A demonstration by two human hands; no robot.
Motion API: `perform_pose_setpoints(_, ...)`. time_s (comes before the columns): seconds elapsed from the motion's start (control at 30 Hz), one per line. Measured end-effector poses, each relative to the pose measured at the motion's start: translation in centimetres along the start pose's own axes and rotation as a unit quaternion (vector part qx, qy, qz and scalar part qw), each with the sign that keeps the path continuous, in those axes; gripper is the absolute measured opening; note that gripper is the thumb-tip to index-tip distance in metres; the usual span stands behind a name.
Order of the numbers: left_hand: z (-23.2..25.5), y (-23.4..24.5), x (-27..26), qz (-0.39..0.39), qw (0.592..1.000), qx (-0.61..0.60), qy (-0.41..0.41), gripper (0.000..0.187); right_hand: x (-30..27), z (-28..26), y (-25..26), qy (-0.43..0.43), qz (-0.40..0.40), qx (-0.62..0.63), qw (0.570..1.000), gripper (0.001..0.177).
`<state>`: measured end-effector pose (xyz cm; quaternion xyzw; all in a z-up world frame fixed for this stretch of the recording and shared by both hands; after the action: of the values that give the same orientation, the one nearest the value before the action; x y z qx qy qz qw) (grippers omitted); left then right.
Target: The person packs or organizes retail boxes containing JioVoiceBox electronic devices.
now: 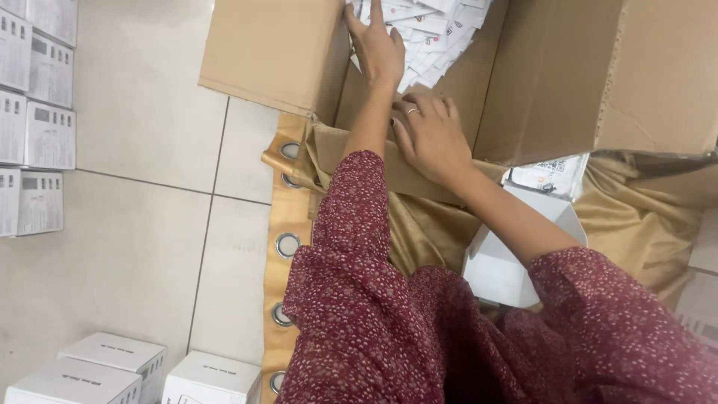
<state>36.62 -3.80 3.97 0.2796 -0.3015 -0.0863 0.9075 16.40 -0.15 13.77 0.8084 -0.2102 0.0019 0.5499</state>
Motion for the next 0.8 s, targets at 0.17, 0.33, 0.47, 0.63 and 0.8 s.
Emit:
perform_pose_setpoints(0.17,1.1,-2.3,0.5,-0.104,0.935,0.305,-0.15,0.053,0.0,-0.3,0.0,-0.002,0.008,0.001,1.0,0.024)
perform_pose_setpoints(0.33,1.4,0.6,0.9,-0.114,0.917,0.366,-0.108,0.051,0.2,-0.1,-0.2,0.002,0.003,0.003,1.0,0.023)
perform_pose_setpoints(0.47,2.9,1.4,0.3,-0.248,0.917,0.301,-0.081,0.037,0.1,-0.2,-0.1,0.003,0.004,-0.008,1.0,0.024)
perform_pose_setpoints(0.63,-1.9,-2.8,-0.5,-0.176,0.976,0.127,0.001,0.038,-0.2,-0.1,0.0,0.005,0.012,0.005,1.0,0.023)
perform_pose_setpoints(0.8,-0.8,2.1,0.9,0.022,0.985,0.16,-0.067,0.02,-0.4,-0.1,0.7,-0.01,0.003,0.021,1.0,0.022)
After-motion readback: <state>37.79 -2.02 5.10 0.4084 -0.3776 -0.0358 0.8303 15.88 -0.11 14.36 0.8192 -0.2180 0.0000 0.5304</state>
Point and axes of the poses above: each hand's wrist, its own x-axis towards the middle knuckle, its own y-axis out of the back of the hand, z = x × y, the point moved 7 cm from there along x, towards the middle knuckle, and after that the axes turned 5 degrees about -y, right-handed, at the moved point
